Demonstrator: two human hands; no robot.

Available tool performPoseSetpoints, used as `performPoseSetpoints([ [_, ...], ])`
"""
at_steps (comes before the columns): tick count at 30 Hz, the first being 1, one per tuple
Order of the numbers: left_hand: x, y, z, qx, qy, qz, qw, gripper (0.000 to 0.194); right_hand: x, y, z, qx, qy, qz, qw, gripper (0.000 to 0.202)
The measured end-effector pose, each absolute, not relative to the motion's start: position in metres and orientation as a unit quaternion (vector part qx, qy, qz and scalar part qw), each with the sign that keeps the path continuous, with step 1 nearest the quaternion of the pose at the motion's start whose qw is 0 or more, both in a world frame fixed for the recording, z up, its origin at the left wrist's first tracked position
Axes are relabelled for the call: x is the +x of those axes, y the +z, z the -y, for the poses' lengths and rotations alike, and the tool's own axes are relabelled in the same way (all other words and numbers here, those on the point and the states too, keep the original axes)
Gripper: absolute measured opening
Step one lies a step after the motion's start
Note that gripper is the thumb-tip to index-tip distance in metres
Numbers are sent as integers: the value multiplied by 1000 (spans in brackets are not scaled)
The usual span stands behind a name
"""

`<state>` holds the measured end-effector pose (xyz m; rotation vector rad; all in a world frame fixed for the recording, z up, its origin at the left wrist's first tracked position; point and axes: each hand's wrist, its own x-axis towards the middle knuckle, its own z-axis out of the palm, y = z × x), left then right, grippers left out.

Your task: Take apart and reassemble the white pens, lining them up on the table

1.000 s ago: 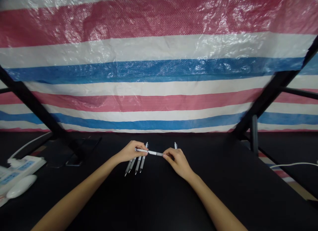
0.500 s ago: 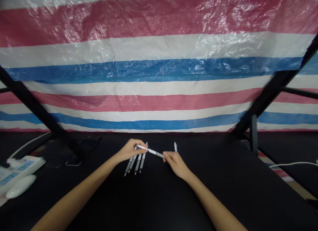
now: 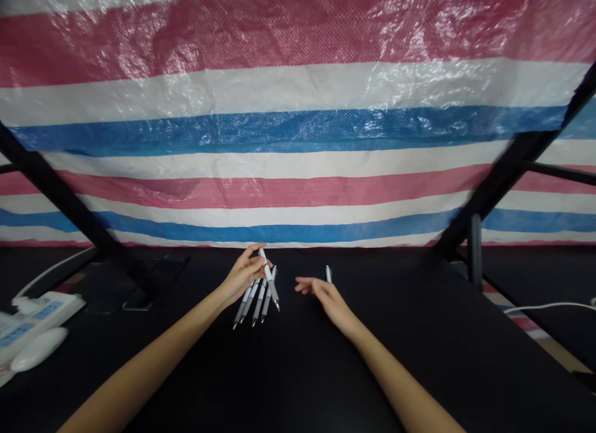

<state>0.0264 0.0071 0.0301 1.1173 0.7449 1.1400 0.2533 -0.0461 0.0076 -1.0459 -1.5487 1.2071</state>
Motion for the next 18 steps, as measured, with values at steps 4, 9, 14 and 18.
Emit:
performPoseSetpoints([
  [4, 15, 19, -16, 480, 499, -332, 640, 60, 267, 5, 36, -353, 630, 449, 527, 73],
  [9, 2, 3, -28, 464, 524, -330, 633, 52, 284, 4, 24, -301, 679, 303, 597, 77],
  [14, -3, -4, -36, 451, 552, -336, 616, 42, 294, -2, 19, -294, 680, 206, 639, 71],
  [18, -3, -6, -38, 442, 553, -340, 618, 42, 297, -6, 17, -290, 684, 191, 642, 69],
])
